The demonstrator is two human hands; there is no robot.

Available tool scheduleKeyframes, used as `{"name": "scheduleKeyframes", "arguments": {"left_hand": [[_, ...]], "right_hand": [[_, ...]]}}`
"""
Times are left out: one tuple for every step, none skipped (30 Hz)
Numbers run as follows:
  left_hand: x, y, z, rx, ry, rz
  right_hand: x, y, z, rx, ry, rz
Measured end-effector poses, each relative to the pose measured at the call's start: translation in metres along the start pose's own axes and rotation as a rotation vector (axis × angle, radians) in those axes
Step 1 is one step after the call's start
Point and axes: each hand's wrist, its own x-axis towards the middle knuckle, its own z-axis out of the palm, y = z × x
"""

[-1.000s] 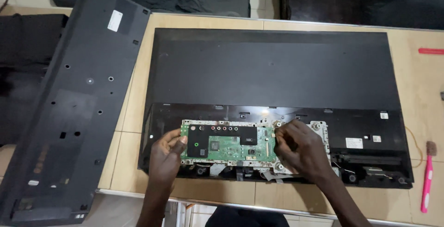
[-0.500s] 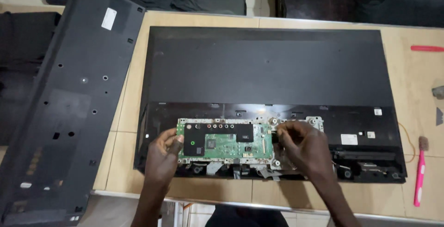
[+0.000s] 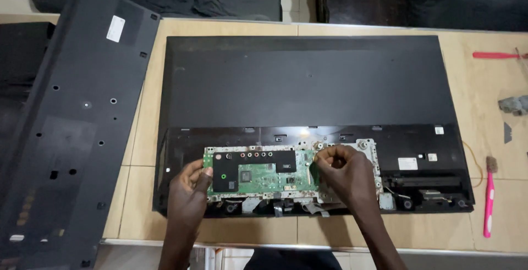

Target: Remove the back cover and internal circuit board from a television.

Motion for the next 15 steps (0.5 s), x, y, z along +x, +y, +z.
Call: {"name": "scheduleKeyframes", "arguments": {"left_hand": [[0.000,-0.001,0.000,-0.024,-0.012,0.017],[0.001,-0.001,0.001,-0.049,-0.022,0.037],[0.000,-0.005,0.000,-0.046,-0.022,0.035],[0.002,-0.007,0.000,-0.075,-0.019,0.041],[0.003,-0.009,0.001,-0.105,-0.016,0.046],[0.011,-0.023,-0.005,-0.101,-0.026,0.054],[0.019,-0.036,-0.010,-0.013,-0.013,0.094],[0.029,-0.048,-0.005,0.067,-0.025,0.139],[0.027,-0.044,-0.008,0.062,-0.058,0.152],[0.026,-0.040,-0.007,0.087,-0.051,0.110],[0.026,-0.037,-0.007,0.114,-0.043,0.070],[0.032,-0.046,-0.006,0.115,-0.065,0.079],[0.039,-0.055,-0.007,0.098,-0.041,0.084],[0.047,-0.063,-0.008,0.082,-0.009,0.089],[0.045,-0.063,-0.007,0.083,-0.022,0.099]], "right_hand": [[0.000,0.001,0.000,0.034,-0.003,0.007],[0.001,0.000,0.000,0.069,-0.005,0.010],[-0.001,0.000,0.002,0.070,-0.006,0.013],[-0.002,-0.001,0.002,0.051,0.022,0.031],[-0.003,-0.002,0.002,0.031,0.051,0.049],[0.009,0.013,0.011,0.039,0.061,0.053],[0.021,0.028,0.019,0.029,0.077,-0.043],[0.034,0.047,0.019,0.011,0.117,-0.129],[0.036,0.048,0.020,0.010,0.150,-0.115],[0.038,0.052,0.019,0.022,0.124,-0.173],[0.040,0.057,0.018,0.033,0.099,-0.232],[0.034,0.052,0.006,0.033,0.120,-0.221],[0.028,0.047,-0.006,0.081,0.055,-0.253],[0.024,0.040,-0.017,0.132,-0.014,-0.291],[0.026,0.048,-0.034,0.135,0.002,-0.288]]}}
